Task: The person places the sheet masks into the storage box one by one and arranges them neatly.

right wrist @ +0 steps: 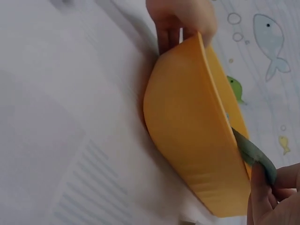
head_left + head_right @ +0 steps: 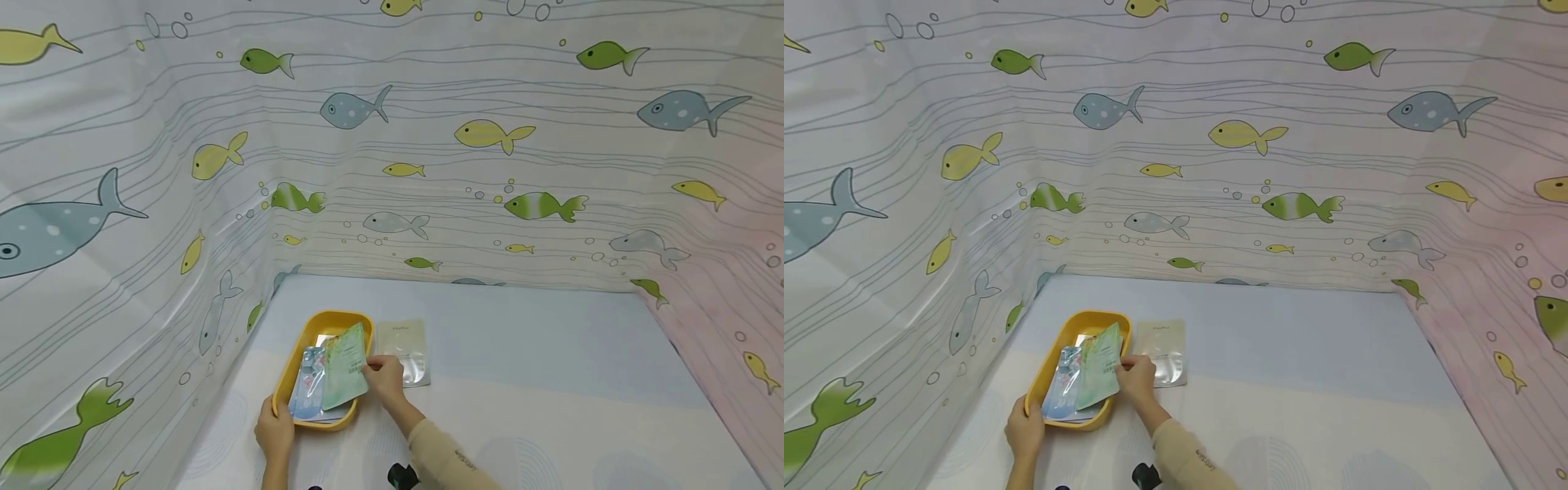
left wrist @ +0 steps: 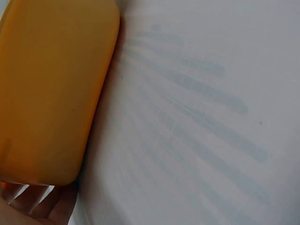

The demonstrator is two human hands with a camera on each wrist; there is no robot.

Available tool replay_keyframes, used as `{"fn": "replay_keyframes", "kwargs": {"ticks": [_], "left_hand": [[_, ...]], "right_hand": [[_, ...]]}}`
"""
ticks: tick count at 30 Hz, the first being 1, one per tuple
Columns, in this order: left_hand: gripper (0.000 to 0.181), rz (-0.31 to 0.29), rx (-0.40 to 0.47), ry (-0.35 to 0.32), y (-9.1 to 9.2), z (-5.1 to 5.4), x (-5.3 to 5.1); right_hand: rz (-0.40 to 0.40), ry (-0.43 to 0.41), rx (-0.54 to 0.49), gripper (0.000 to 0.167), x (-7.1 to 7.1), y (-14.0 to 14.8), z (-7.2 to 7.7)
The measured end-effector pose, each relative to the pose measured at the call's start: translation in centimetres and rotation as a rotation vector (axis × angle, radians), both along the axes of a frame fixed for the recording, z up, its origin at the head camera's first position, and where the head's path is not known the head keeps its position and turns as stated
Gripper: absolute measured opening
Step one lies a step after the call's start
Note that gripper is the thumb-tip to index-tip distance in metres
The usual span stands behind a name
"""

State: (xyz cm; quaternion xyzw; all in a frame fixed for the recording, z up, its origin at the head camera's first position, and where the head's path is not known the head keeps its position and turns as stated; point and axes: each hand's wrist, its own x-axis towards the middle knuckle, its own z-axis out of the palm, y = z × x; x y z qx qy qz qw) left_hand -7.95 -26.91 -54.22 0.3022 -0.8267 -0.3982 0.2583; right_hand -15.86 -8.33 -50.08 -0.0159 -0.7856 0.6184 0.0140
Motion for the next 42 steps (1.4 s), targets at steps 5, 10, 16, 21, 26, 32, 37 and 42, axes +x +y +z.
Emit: {"fn": "replay_keyframes", "kwargs": {"ticks": [5, 10, 16, 21, 26, 32, 37, 42], "left_hand": [[0.033, 0.0, 0.001, -0.004, 0.0, 0.1, 0.0], [0.033, -0.004, -0.001, -0.008, 0.0, 0.0, -0.1], [0.032, 0.003, -0.025, 0.016, 0.0, -0.2, 0.0], [0.031, 0.008, -0.036, 0.035, -0.1, -0.3, 0.0], [0.031, 0.004, -0.03, 0.027, -0.1, -0.3, 0.0], [0.031, 0.001, -0.032, 0.023, -0.1, 0.0, 0.1], [0.031, -0.005, -0.031, 0.023, 0.1, 0.4, 0.2], [0.031, 0.002, -0.029, 0.03, 0.0, 0.1, 0.2]], "right_hand": [[-0.033, 0.072, 0.076, 0.01, 0.1, -1.3, -0.2], [-0.022, 0.082, 0.117, 0.011, 0.3, -2.1, 0.2], [0.022, 0.12, 0.214, 0.005, 0.5, -2.2, 0.4], [0.111, 0.138, 0.36, 0.002, 0.6, -2.0, 0.7], [0.192, 0.102, 0.47, 0.003, 0.8, -1.9, 0.9], [0.224, 0.113, 0.525, 0.015, 1.2, -2.1, 0.8], [0.258, 0.097, 0.517, 0.011, 1.2, -2.2, 0.6], [0.293, 0.149, 0.418, 0.015, 1.3, -1.6, 0.1]]}}
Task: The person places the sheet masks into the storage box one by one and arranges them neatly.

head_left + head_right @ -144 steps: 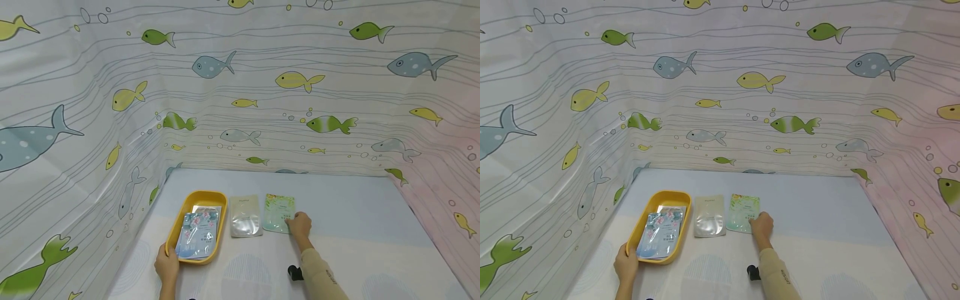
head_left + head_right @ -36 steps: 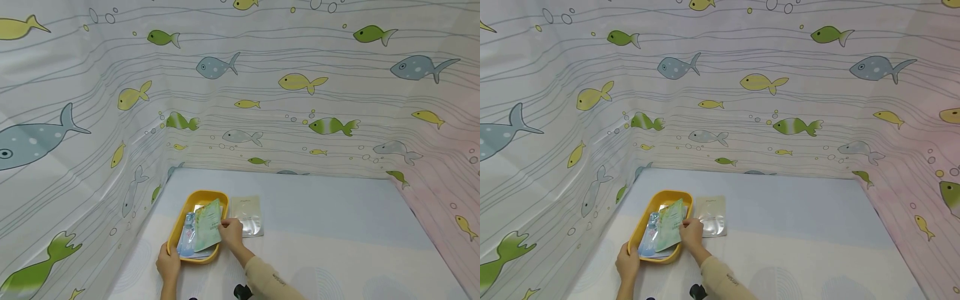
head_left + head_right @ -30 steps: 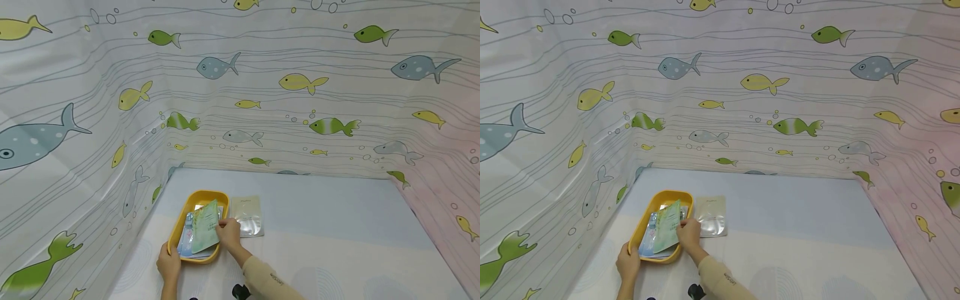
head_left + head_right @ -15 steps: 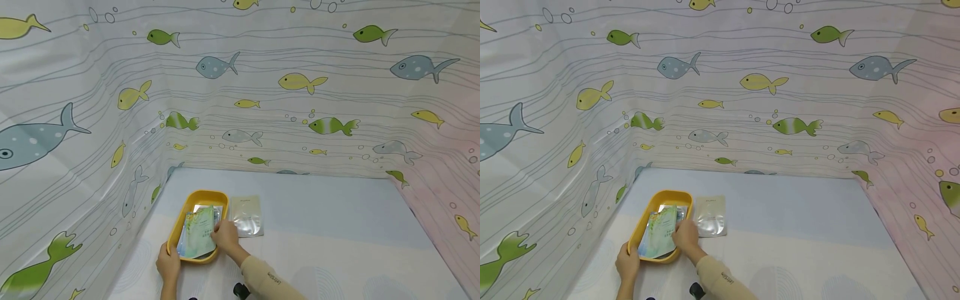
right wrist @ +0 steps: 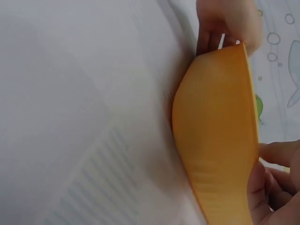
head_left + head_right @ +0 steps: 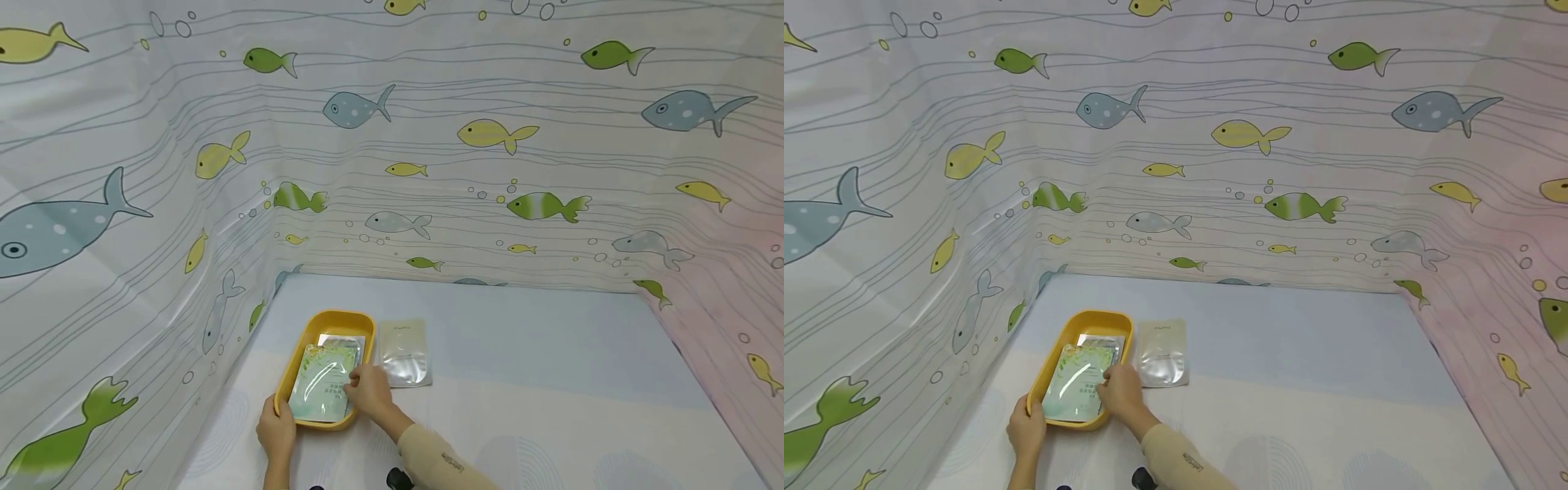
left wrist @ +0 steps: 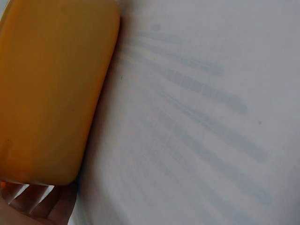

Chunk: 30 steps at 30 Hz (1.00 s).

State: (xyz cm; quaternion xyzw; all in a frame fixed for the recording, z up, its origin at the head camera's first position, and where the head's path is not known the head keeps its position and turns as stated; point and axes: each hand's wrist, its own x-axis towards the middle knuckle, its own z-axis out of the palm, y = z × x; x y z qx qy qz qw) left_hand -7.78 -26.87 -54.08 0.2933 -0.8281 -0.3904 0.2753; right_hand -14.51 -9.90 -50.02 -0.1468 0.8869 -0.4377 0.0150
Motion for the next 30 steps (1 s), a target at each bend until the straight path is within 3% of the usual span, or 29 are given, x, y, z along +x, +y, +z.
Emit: {"fn": "replay_keyframes", "kwargs": {"ticks": [7, 15, 18, 24, 30], "left_hand": [[0.032, 0.014, 0.016, 0.008, -0.1, -0.2, 0.0], [0.033, -0.002, 0.022, -0.011, 0.0, -0.1, -0.1], [0.033, -0.001, 0.024, -0.019, 0.0, -0.1, -0.1], [0.034, -0.003, 0.03, -0.025, -0.1, -0.1, -0.1], [0.033, -0.001, 0.029, -0.023, -0.1, -0.2, -0.2]], "right_hand": [[0.047, 0.135, -0.208, 0.016, -0.4, 1.3, -0.8], [0.037, 0.175, -0.34, 0.017, -1.4, 2.9, -1.6], [0.006, 0.187, -0.347, 0.019, -2.0, 3.8, -2.0], [-0.136, 0.204, -0.261, 0.022, -3.5, 5.6, -3.1], [-0.225, 0.139, -0.17, 0.027, -4.3, 7.5, -3.9]]}}
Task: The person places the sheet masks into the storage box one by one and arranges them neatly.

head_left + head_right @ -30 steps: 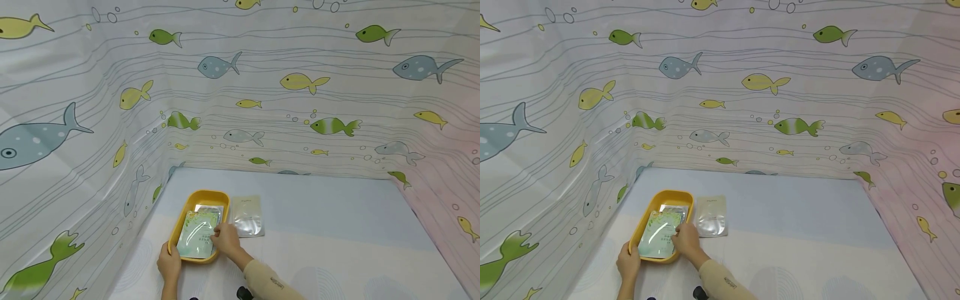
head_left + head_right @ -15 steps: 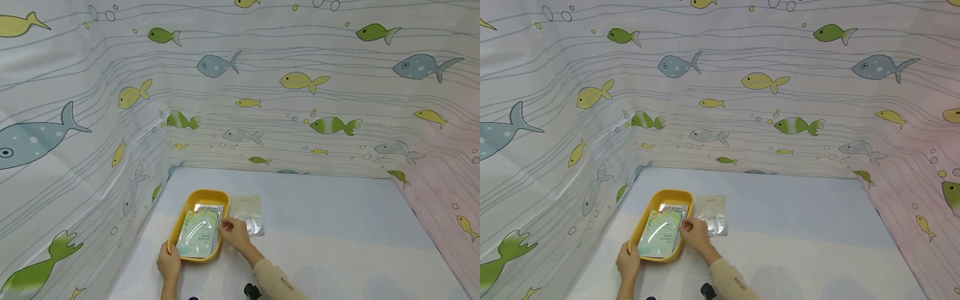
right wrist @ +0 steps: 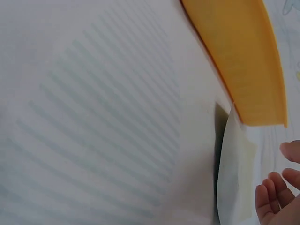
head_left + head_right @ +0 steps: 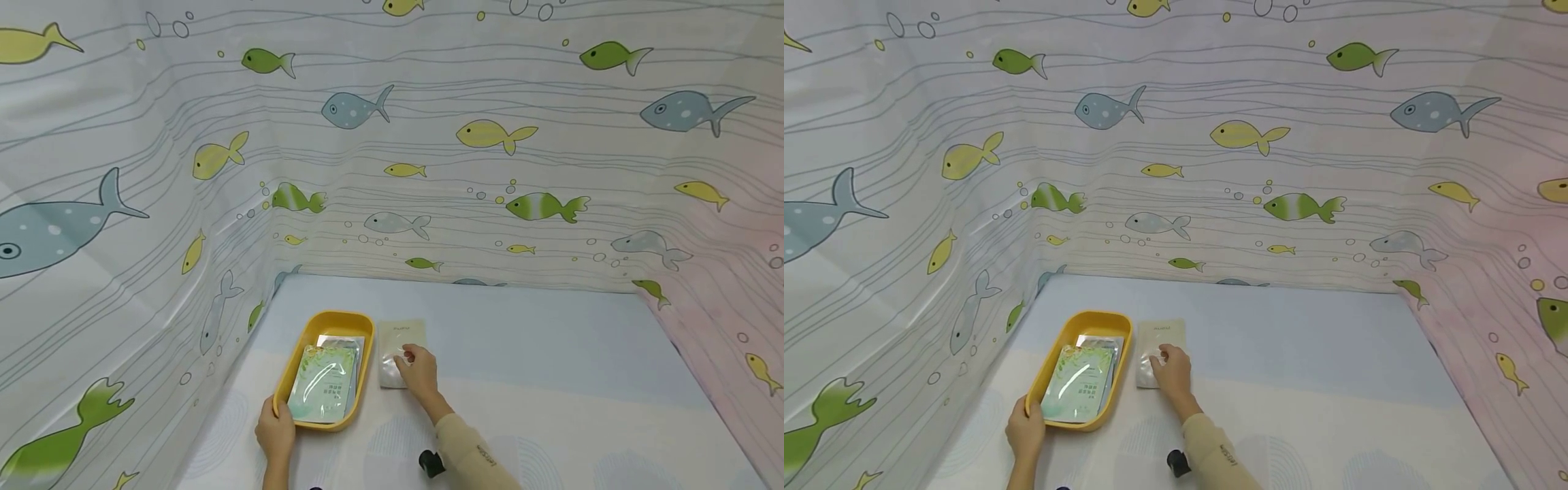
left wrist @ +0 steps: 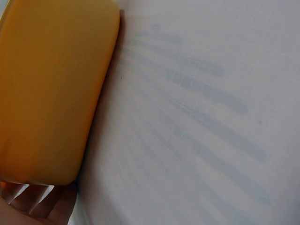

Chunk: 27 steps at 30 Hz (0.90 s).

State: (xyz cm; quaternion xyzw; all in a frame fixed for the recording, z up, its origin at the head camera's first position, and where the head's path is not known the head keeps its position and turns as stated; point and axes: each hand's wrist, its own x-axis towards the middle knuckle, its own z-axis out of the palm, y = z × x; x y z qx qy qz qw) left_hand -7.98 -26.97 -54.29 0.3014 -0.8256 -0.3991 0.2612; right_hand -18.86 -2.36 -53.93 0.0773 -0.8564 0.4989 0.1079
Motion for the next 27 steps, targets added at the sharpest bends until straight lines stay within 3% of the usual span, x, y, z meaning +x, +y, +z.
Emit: {"fn": "replay_keyframes", "kwargs": {"ticks": [9, 17, 27], "left_hand": [[0.033, -0.004, -0.004, -0.003, -0.1, -0.1, 0.0], [0.033, -0.007, -0.004, -0.007, -0.1, -0.2, 0.1], [0.033, -0.01, -0.007, 0.009, 0.1, 0.2, 0.2]], "right_hand": [[-0.066, -0.06, 0.017, 0.029, 0.0, 1.6, -0.5], [-0.149, -0.125, 0.137, 0.039, 0.1, 2.2, -1.3], [-0.139, -0.205, 0.196, 0.048, 0.4, 2.6, -1.9]]}}
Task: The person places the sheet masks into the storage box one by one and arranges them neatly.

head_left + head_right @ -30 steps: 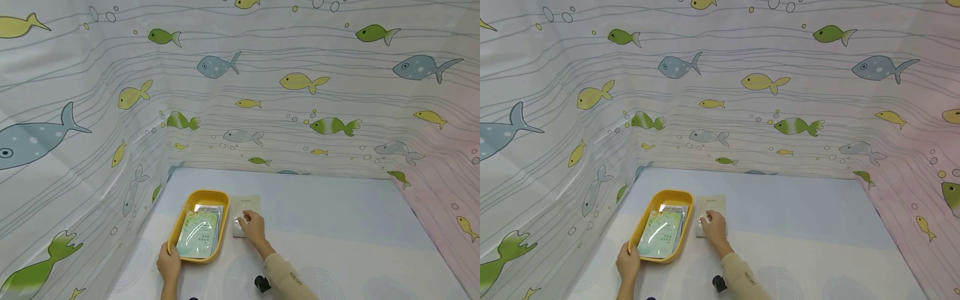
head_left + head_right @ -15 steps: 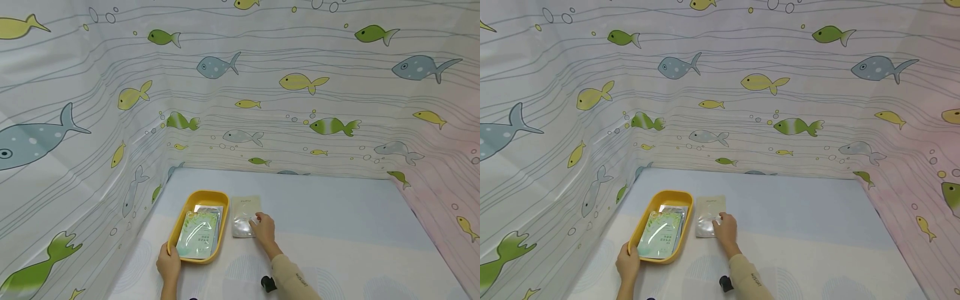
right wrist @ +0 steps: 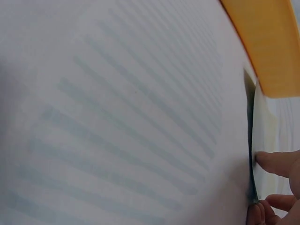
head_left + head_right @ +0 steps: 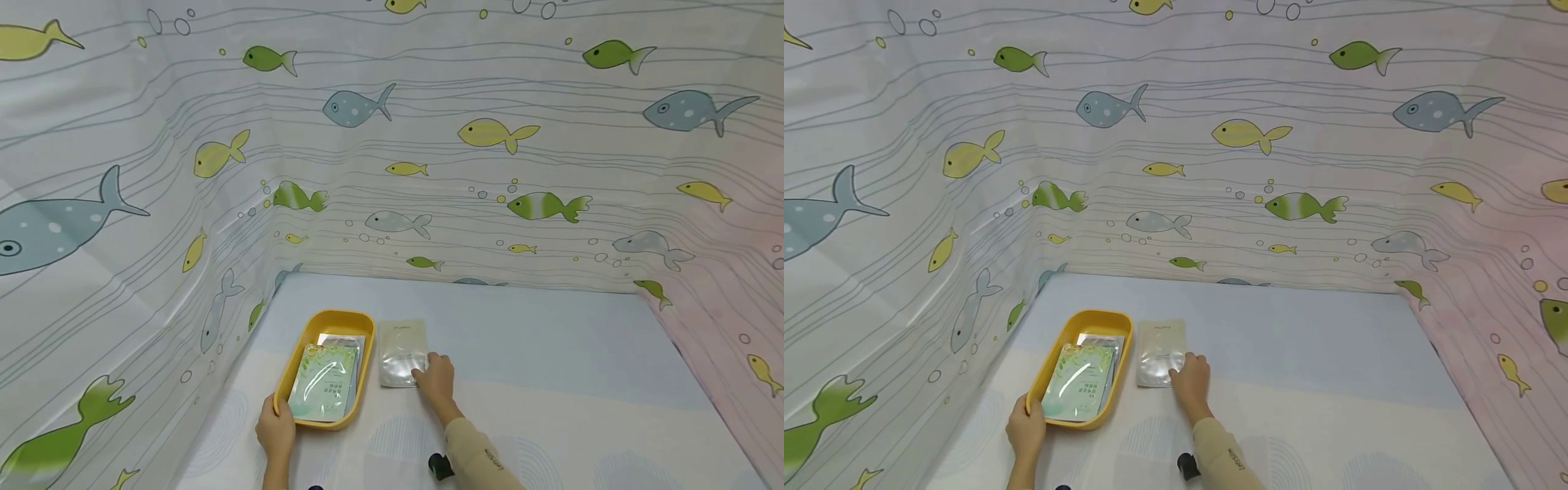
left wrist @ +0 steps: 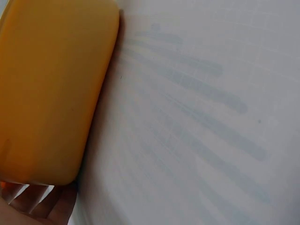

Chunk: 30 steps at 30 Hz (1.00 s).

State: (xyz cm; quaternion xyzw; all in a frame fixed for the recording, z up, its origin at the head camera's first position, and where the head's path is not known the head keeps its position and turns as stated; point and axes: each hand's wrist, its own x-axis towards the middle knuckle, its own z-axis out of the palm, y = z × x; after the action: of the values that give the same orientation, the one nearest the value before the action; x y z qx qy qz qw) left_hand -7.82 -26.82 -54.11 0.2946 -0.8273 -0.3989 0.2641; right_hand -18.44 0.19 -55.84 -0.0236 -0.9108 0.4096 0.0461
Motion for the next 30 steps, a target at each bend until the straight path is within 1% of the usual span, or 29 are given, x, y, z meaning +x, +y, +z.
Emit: {"fn": "replay_keyframes", "kwargs": {"ticks": [7, 13, 17, 20, 22, 25, 30], "left_hand": [[0.032, 0.006, -0.001, 0.003, 0.1, 0.1, 0.0], [0.032, 0.008, -0.008, 0.013, 0.1, 0.1, 0.0], [0.033, 0.006, -0.006, 0.008, 0.1, 0.0, 0.0], [0.033, 0.009, -0.005, 0.004, 0.0, -0.1, 0.0], [0.032, 0.012, -0.007, 0.002, -0.1, -0.1, -0.1], [0.032, 0.014, -0.01, 0.002, -0.1, -0.2, -0.1], [0.033, 0.01, -0.01, -0.005, -0.1, -0.1, -0.1]], "right_hand": [[-0.008, -0.013, 0.003, 0.048, -0.2, 0.0, 0.4], [-0.059, -0.083, -0.056, 0.052, -0.5, 0.3, 1.2], [-0.087, -0.146, -0.1, 0.045, -0.9, 0.8, 1.0], [-0.083, -0.182, -0.128, 0.037, -1.1, 1.2, 0.8], [-0.085, -0.205, -0.159, 0.034, -1.3, 1.4, 0.7], [-0.07, -0.231, -0.195, 0.033, -1.3, 1.7, 0.6], [-0.028, -0.265, -0.338, 0.034, -1.2, 2.0, 1.0]]}}
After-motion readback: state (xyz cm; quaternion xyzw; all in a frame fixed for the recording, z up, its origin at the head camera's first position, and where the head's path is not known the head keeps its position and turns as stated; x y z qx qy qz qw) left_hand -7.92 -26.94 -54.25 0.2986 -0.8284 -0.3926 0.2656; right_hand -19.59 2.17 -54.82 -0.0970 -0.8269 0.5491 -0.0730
